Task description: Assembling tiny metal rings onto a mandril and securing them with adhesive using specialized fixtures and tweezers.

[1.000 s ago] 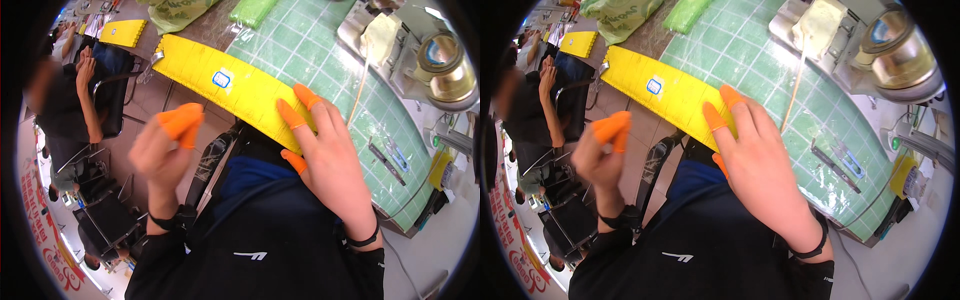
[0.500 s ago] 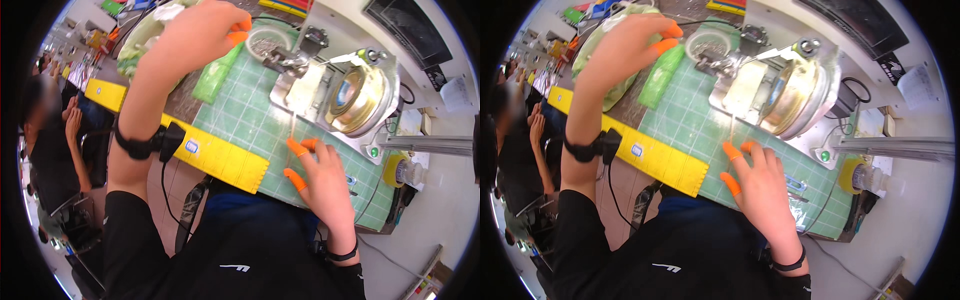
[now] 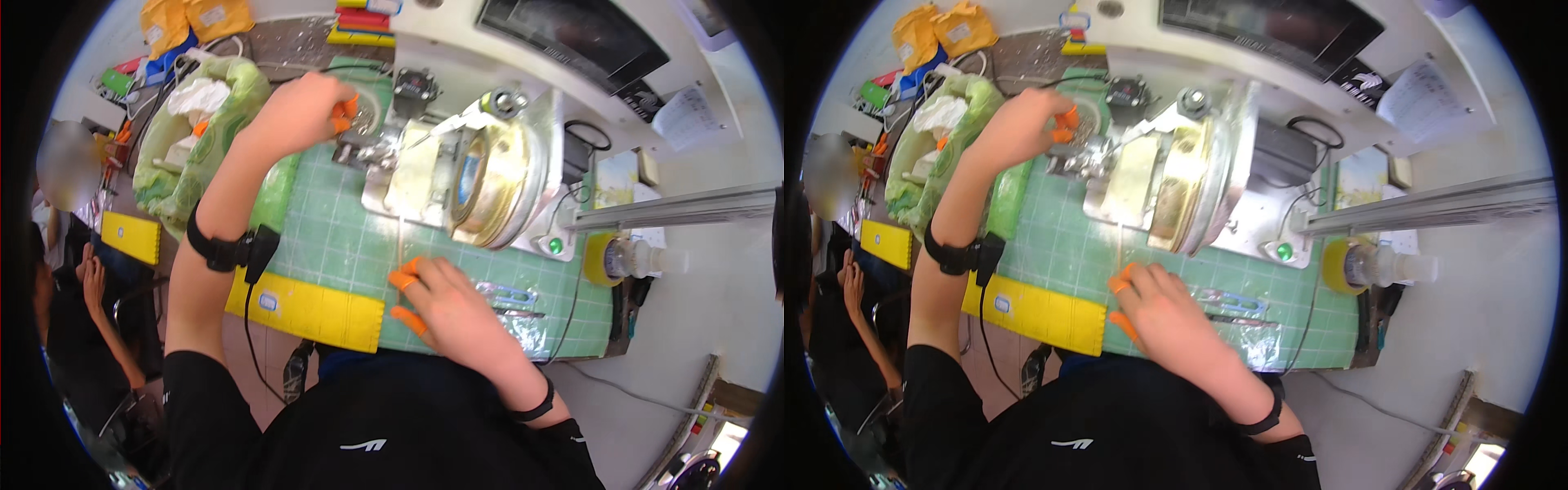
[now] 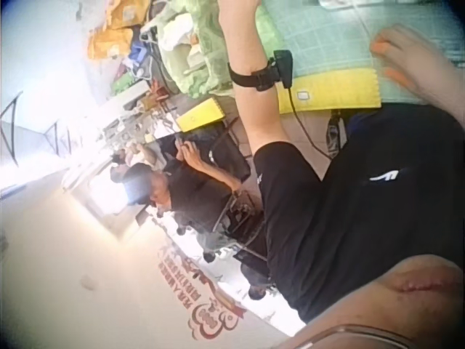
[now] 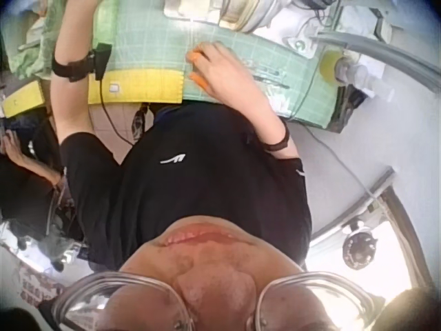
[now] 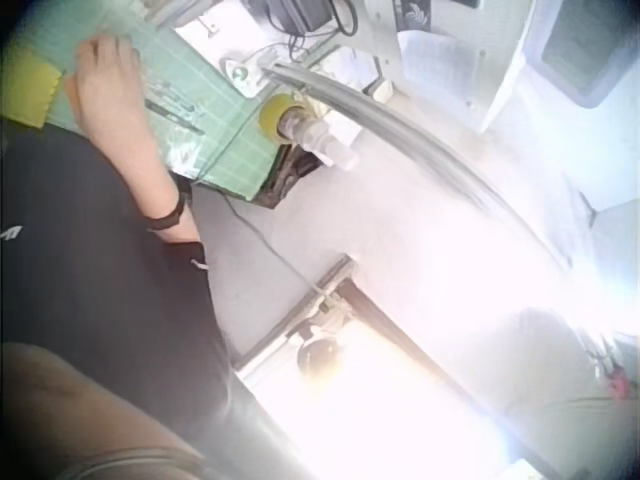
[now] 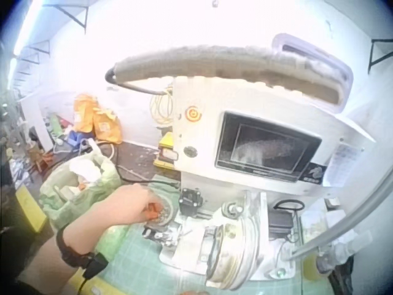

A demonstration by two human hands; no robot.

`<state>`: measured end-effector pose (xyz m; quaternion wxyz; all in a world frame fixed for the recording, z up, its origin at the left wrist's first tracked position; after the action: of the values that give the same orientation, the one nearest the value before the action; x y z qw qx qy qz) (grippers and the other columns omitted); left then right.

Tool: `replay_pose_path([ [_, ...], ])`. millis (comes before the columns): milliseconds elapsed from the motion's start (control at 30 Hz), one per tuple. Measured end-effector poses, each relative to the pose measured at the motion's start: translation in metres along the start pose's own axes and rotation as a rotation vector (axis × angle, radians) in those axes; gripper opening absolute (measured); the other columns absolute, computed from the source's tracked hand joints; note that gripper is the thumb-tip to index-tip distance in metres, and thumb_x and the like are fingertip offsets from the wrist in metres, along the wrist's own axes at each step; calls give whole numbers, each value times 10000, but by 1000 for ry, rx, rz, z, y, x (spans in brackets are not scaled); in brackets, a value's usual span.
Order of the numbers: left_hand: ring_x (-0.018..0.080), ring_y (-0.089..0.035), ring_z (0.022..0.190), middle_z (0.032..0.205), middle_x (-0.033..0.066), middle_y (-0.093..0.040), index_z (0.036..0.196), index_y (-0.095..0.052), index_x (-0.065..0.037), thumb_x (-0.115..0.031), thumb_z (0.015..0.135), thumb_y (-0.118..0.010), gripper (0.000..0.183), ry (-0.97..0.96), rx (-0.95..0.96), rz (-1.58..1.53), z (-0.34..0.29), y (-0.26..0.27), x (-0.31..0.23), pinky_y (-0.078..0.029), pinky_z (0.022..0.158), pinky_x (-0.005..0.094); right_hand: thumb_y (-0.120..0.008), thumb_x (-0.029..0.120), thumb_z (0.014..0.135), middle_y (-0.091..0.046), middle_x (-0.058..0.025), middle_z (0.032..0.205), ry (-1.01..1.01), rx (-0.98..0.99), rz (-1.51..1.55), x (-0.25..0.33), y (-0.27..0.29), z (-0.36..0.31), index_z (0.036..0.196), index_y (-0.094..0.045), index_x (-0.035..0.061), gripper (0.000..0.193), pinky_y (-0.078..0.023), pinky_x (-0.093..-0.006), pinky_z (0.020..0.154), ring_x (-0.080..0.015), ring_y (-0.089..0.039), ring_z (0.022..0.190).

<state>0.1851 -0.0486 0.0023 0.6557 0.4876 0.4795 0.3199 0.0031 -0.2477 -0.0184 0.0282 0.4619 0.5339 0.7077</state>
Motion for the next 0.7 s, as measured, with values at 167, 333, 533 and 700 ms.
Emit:
replay_pose_path([
  [167, 360, -702, 895, 910, 181, -733, 933, -753, -13, -24, 775, -745, 159, 23, -75, -117, -14, 6, 2, -549, 823, 421, -731, 185, 898, -573, -158, 1174, 18, 18, 3, 0, -10, -3, 1245, -604, 10, 409, -501, -437, 936, -355, -580, 1068],
  [333, 364, -709, 886, 910, 170, -745, 927, -763, -39, -54, 786, -726, 147, 30, -91, -129, -24, 11, 1, -566, 800, 431, -711, 208, 927, -566, -164, 1187, 52, 18, -18, 3, -17, -11, 1297, -579, 8, 441, -504, -439, 944, -355, -581, 1072],
  [533, 385, -696, 885, 916, 196, -731, 917, -754, -26, -40, 798, -722, 124, 21, -64, -169, -24, 4, 8, -558, 807, 436, -697, 223, 943, -569, -169, 1203, 26, 65, -5, 3, -21, -9, 1307, -573, 8, 441, -504, -439, 953, -358, -580, 1085],
  [700, 175, -526, 630, 797, 110, -677, 975, -730, -38, -124, 875, -726, 132, -146, -231, -214, -21, 27, 11, -435, 588, 319, -736, 144, 874, -581, -169, 1171, 36, 6, -21, 11, -2, 2, 1270, -592, -1, 446, -508, -441, 946, -365, -584, 1080],
])
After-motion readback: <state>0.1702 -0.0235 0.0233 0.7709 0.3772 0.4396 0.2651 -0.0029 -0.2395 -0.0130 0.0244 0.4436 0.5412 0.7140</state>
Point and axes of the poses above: each hand's wrist, its own z-axis towards the middle knuckle, its own y-axis out of the back of the hand, x = y × z, the point moved 9 cm from there along z, towards the middle knuckle
